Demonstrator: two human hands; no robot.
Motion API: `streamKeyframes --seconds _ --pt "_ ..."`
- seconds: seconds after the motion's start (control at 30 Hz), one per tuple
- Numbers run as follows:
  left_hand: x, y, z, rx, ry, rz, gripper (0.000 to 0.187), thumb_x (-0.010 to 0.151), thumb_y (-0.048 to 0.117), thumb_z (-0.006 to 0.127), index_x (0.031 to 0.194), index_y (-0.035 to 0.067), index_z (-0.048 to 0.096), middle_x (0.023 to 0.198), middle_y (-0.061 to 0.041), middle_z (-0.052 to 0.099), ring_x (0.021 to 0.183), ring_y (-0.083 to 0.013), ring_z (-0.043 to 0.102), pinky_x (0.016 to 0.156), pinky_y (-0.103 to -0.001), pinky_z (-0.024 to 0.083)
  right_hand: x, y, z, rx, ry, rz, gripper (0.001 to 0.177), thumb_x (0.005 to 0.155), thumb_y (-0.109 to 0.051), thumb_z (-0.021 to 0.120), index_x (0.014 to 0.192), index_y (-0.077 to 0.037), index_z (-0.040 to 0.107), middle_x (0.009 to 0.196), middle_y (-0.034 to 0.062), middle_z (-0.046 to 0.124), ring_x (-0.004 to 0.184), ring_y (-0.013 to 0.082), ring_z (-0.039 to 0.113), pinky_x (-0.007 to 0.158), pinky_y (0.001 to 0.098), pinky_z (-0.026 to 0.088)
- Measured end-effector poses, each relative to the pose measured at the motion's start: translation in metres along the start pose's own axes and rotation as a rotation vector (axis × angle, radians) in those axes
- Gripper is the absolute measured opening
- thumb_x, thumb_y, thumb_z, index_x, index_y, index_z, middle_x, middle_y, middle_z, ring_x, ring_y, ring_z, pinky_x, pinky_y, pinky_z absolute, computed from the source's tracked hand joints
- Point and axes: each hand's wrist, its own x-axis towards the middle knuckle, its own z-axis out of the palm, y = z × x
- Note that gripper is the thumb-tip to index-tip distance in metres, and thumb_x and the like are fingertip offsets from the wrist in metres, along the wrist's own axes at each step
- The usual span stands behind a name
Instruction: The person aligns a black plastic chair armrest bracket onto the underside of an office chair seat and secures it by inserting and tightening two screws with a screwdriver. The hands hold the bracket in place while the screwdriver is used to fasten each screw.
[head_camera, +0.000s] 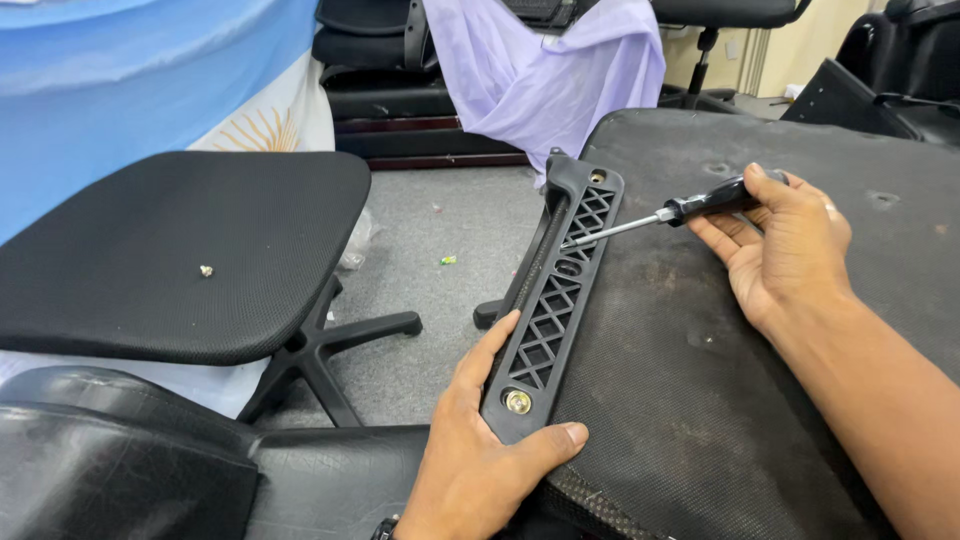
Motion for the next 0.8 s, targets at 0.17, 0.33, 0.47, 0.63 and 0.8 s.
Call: streamKeyframes --seconds 0.17,0.33,0.47,0.63,0.8 --pt "0.004 -0.007 -0.007 -0.098 -0.05 0.085 0.1 0.065 0.022 0.084 0.153 -0.001 0.043 0.139 -0.02 0.058 0.131 -0.0313 0.056 0.113 -0.044 0.042 0.001 0.008 0.006 -0.137 -0.041 -0.08 0.025 0.101 -0.01 0.062 0.119 -0.004 0.046 0.105 0.0087 0.061 0.096 0.0237 0.07 0.093 0.0529 0.06" --pt "0.009 -0.01 -0.012 0.073 -0.045 0.172 0.098 0.065 0.024 0.085 0.152 -0.001 0.045 0.145 -0.018 0.054 0.135 -0.0314 0.049 0.113 -0.045 0.038 0.002 0.012 0.0 -0.146 -0.1 -0.103 0.02 0.106 -0.01 0.061 0.12 -0.005 0.047 0.108 0.0103 0.061 0.102 0.0247 0.071 0.098 0.0524 0.059" --pt "0.011 -0.009 -0.01 0.062 -0.033 0.137 0.101 0.063 0.022 0.085 0.153 0.001 0.045 0.144 -0.016 0.055 0.135 -0.0303 0.051 0.113 -0.044 0.039 0.01 0.011 -0.005 -0.117 -0.008 -0.017 0.013 0.101 -0.015 0.061 0.112 -0.009 0.054 0.103 0.0059 0.065 0.097 0.0218 0.072 0.097 0.0488 0.059" --pt "0.008 -0.007 -0.01 0.038 -0.056 0.011 0.102 0.063 0.019 0.084 0.155 0.003 0.045 0.142 -0.013 0.052 0.135 -0.0284 0.052 0.113 -0.042 0.041 0.011 0.016 -0.012 -0.126 -0.047 -0.071 0.007 0.107 -0.015 0.061 0.109 -0.012 0.056 0.101 0.0057 0.065 0.102 0.0222 0.071 0.102 0.0507 0.059" --pt "0.008 -0.003 -0.005 0.014 -0.019 0.072 0.099 0.065 0.016 0.083 0.154 0.001 0.044 0.144 -0.016 0.051 0.135 -0.0294 0.051 0.112 -0.043 0.04 0.012 0.015 -0.013 -0.133 -0.06 -0.08 0.006 0.108 -0.014 0.061 0.109 -0.012 0.056 0.103 0.0072 0.066 0.102 0.0222 0.072 0.102 0.0506 0.059"
